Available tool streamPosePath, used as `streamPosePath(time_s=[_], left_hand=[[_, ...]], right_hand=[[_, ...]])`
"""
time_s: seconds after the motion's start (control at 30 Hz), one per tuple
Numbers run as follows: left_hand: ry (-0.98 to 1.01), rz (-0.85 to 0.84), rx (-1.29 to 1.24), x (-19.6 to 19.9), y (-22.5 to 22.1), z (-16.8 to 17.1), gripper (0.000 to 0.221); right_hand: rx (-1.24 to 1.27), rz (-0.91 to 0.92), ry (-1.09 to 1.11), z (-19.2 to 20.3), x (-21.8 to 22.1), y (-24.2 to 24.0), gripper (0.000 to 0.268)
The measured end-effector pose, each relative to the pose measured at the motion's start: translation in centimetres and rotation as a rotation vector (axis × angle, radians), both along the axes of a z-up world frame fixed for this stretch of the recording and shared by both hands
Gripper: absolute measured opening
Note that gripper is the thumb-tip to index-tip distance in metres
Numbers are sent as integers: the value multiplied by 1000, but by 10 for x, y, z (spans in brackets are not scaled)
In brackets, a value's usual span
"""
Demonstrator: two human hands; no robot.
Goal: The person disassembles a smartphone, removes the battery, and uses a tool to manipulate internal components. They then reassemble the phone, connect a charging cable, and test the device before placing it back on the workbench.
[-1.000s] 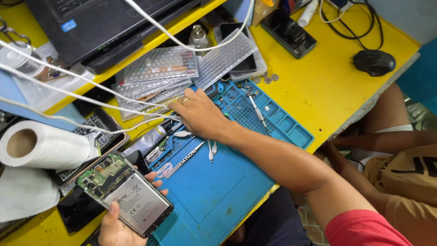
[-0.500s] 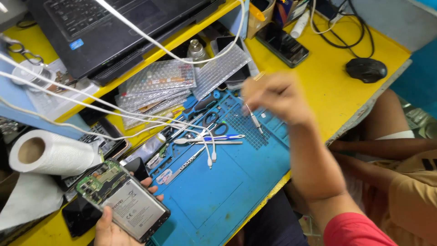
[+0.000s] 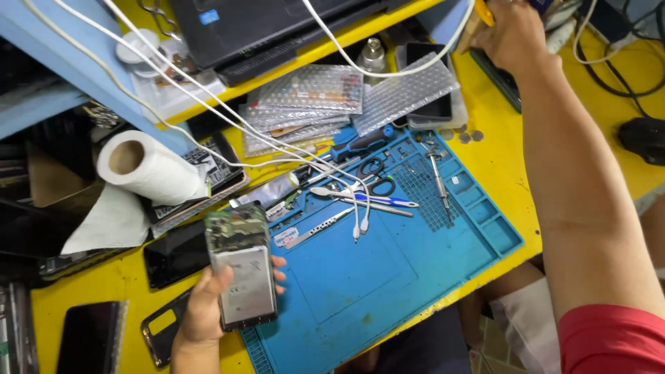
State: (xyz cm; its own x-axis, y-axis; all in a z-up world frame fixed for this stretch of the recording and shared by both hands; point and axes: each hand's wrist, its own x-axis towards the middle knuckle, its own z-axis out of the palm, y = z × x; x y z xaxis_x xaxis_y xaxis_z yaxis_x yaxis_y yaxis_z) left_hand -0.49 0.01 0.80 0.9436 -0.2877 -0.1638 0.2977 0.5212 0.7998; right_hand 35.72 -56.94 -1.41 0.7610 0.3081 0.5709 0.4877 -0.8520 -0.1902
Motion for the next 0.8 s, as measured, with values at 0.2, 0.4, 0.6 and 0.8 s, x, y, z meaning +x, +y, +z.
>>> streamPosePath(time_s=[0.2, 0.4, 0.6, 0.8], left_hand=[[23, -193, 143, -2, -6, 8, 65], [165, -240, 265, -2, -7, 13, 72], [99, -294, 290, -2, -10, 17, 73], [374, -264, 424, 0, -29, 33, 47]], right_hand=[[-45, -251, 109, -11, 19, -7, 18], [177, -511, 444, 40, -14, 1, 32], [141, -81, 94, 75, -100, -2, 60], [85, -319, 77, 38, -212, -42, 35]])
